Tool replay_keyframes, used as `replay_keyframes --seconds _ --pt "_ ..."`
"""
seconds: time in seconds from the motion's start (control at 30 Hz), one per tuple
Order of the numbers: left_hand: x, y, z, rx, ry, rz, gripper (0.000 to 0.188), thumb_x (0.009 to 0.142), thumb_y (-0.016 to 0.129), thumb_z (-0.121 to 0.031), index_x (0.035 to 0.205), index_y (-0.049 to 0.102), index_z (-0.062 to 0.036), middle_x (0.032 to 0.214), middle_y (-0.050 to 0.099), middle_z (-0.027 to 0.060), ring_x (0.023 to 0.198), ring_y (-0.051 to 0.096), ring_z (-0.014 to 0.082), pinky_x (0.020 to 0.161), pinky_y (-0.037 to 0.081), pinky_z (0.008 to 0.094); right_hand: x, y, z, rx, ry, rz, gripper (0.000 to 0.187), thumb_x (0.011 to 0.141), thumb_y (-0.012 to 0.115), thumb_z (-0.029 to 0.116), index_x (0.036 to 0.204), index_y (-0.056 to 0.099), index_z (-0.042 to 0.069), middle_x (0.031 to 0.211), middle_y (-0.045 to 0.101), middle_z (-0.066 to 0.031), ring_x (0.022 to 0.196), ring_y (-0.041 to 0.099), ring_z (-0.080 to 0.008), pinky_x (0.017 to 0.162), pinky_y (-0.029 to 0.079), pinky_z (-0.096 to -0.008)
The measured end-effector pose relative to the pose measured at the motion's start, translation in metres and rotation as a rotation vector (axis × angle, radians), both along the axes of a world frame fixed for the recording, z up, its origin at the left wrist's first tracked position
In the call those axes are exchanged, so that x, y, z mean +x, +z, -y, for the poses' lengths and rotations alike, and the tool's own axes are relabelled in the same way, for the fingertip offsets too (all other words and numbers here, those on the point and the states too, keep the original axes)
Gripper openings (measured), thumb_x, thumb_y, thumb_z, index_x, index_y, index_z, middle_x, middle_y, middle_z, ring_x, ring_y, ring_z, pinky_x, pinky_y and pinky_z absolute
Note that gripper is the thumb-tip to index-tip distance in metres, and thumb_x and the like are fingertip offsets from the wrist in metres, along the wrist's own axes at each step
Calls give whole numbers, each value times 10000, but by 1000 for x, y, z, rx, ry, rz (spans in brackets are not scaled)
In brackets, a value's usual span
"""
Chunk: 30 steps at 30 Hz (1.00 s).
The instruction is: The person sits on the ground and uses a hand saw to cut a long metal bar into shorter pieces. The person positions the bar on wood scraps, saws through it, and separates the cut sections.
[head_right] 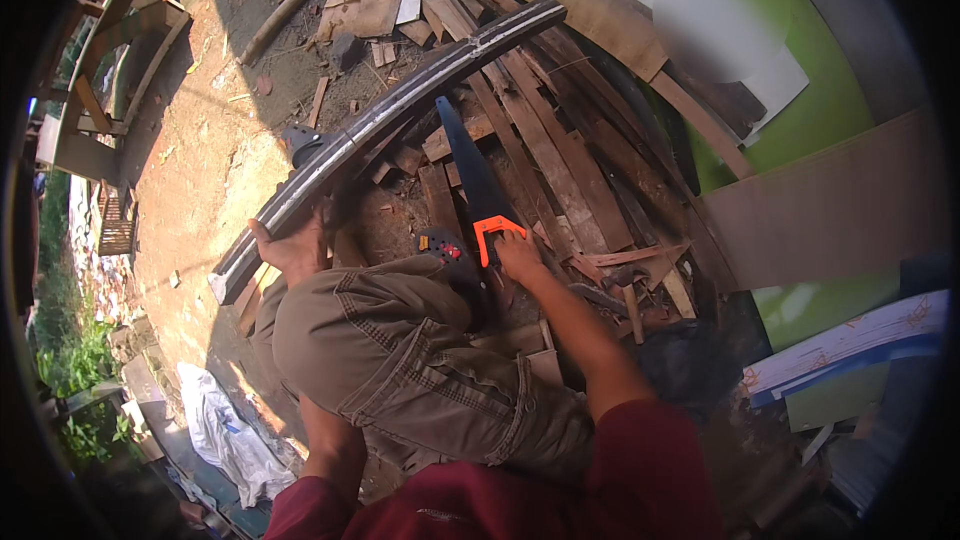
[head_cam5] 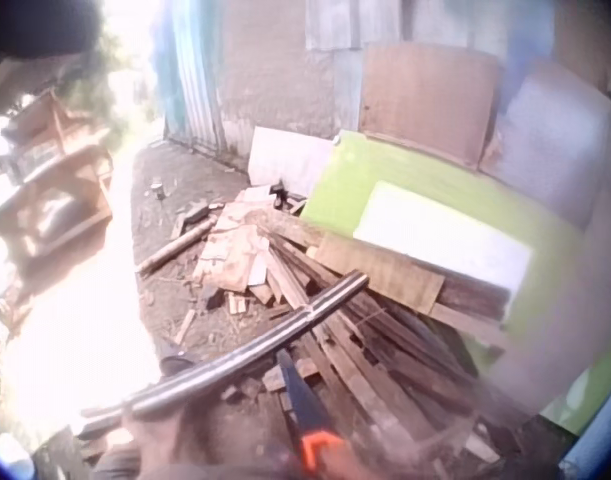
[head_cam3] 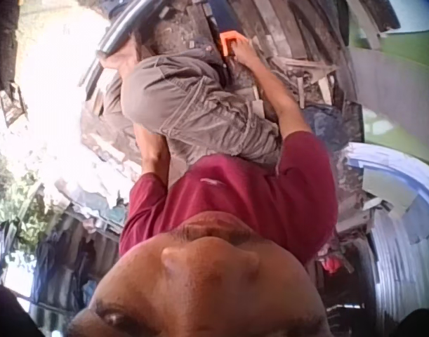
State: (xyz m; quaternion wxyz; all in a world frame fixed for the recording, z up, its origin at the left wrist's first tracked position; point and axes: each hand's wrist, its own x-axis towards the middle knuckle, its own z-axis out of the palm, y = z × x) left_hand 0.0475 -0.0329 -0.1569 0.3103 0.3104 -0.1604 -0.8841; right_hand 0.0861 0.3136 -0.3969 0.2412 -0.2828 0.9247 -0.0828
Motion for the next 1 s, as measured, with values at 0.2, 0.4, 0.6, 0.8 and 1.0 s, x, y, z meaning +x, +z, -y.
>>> replay_keyframes --seconds 0.2,0.4,0.6,0.8,1.0 --pt "7 72 1 -108 61 -38 628 977 528 -566 1320 521 -39 1288 574 190 1296 513 390 1129 292 714 3 23 -23 -698 -403 -160 366 828 774 311 1033 632 43 934 612 -189 967 635 -357 851 486 -450" --pt "27 122 10 -149 139 -136 639 975 531 -554 1356 490 -43 1261 593 223 1255 537 401 1116 294 723 17 119 -61 -1188 -993 110 396 971 674 405 815 622 45 660 561 -42 554 540 -209 538 435 -373" --pt "40 133 -17 -63 176 -219 691 962 584 -516 1487 395 -110 1496 410 189 1396 386 398 1132 251 730 61 201 -146 -1751 -1151 212 335 1043 588 310 788 531 100 613 368 48 502 390 -81 487 392 -281" --pt "36 109 -40 69 116 -308 690 980 546 -503 1525 368 -119 1540 394 170 1431 361 400 1166 220 707 69 313 -213 -2025 -1225 -43 434 1028 585 400 716 421 148 614 367 30 515 365 -100 547 363 -278" --pt "17 69 -53 126 -4 -373 654 972 547 -526 1455 443 -98 1440 487 182 1355 445 401 1138 269 706 78 405 -215 -2195 -1045 -236 411 1035 543 381 717 406 160 607 339 35 509 341 -106 581 338 -296"
